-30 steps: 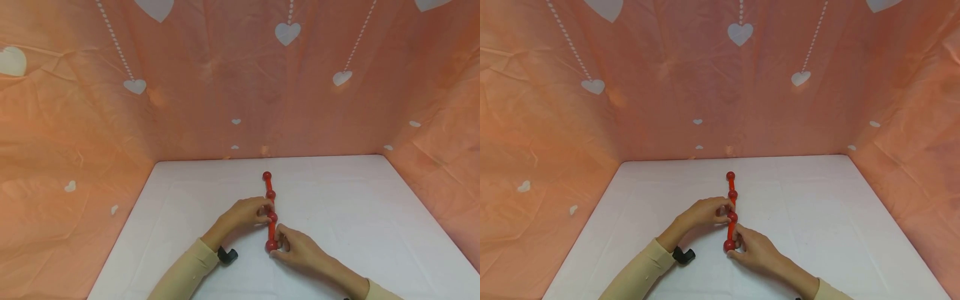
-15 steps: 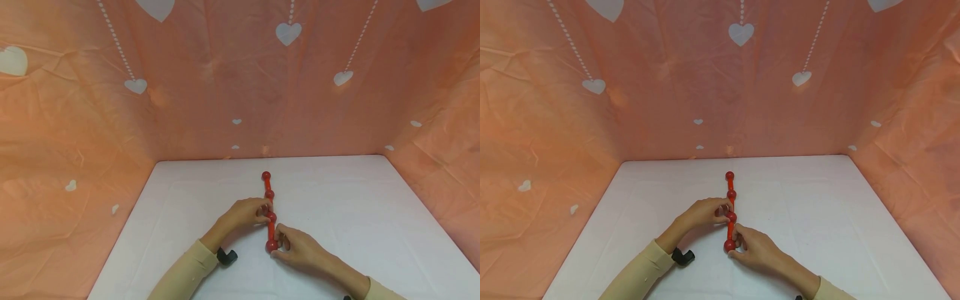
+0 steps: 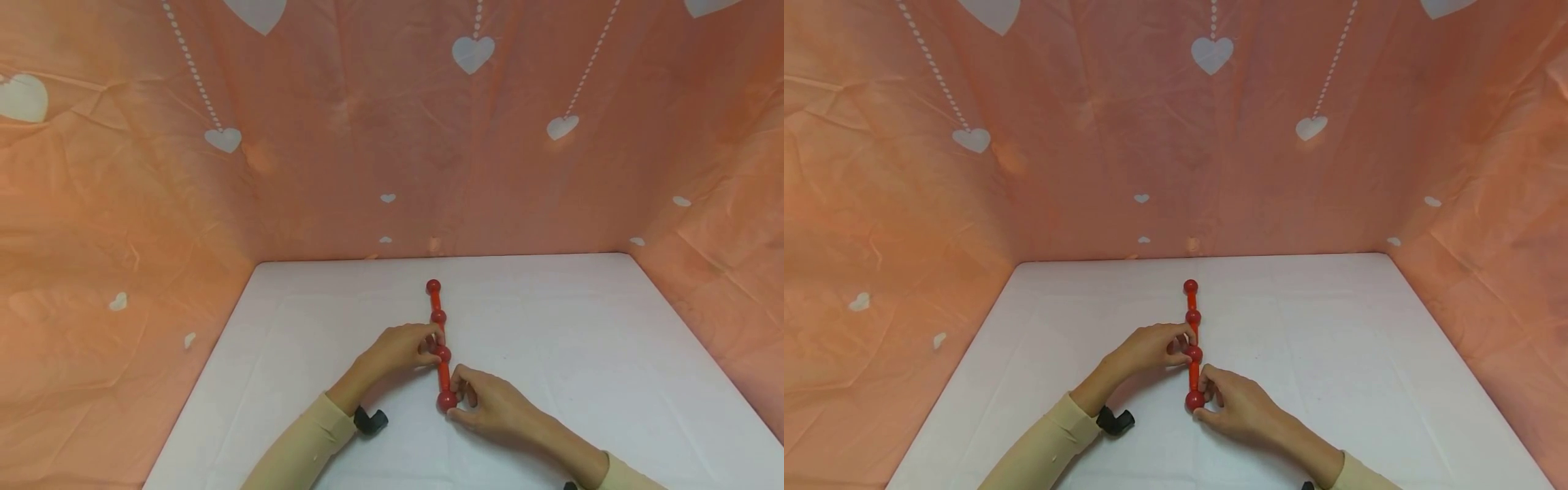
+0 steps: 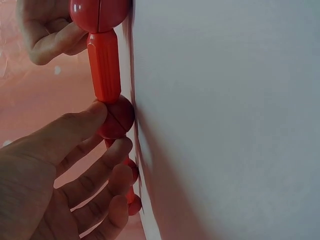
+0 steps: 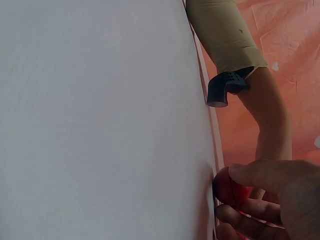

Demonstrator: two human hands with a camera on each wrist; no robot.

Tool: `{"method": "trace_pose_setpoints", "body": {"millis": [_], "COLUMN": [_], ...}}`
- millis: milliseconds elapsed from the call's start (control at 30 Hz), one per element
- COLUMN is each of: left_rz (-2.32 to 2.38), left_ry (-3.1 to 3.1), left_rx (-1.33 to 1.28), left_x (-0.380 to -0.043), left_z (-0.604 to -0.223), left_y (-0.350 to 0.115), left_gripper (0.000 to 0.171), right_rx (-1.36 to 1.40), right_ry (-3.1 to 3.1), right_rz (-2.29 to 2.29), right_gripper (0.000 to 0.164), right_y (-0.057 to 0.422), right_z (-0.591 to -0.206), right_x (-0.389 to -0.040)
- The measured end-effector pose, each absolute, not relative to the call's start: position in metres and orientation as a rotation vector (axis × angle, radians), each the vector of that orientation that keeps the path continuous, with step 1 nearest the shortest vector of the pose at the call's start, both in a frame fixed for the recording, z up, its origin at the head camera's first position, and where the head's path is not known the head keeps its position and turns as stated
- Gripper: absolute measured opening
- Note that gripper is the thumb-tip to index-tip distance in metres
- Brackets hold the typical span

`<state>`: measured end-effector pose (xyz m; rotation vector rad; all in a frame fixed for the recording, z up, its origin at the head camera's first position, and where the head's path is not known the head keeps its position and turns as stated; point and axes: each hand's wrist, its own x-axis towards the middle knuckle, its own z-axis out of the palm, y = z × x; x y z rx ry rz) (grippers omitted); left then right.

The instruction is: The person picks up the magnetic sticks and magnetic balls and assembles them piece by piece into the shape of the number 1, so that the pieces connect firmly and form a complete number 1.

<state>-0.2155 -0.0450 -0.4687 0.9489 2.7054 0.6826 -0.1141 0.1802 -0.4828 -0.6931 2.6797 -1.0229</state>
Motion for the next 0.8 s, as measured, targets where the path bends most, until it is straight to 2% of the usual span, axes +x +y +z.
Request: {"method": "trace_pose_setpoints", "body": {"millis": [567,800], "left_rz": [0.685,0.682], "left_ry": [2.686,2.703], "left_rx": [0.912,0.867], "left_x": [-0.216,-0.216], "left_z": [-0.464,-0.456], "left_y": [-0.050,-0.062], "left_gripper": [0.029,0.028], "right_rx": [-0.676,-0.623], "right_ry": [2.656,2.736], "right_rz": [-1.043,-1.048], "right_gripper": [0.035,0.028], "right_y": [0.182,0.192], "right_z": [-0.483,-0.483], "right_x": [-0.114,-0.115]}}
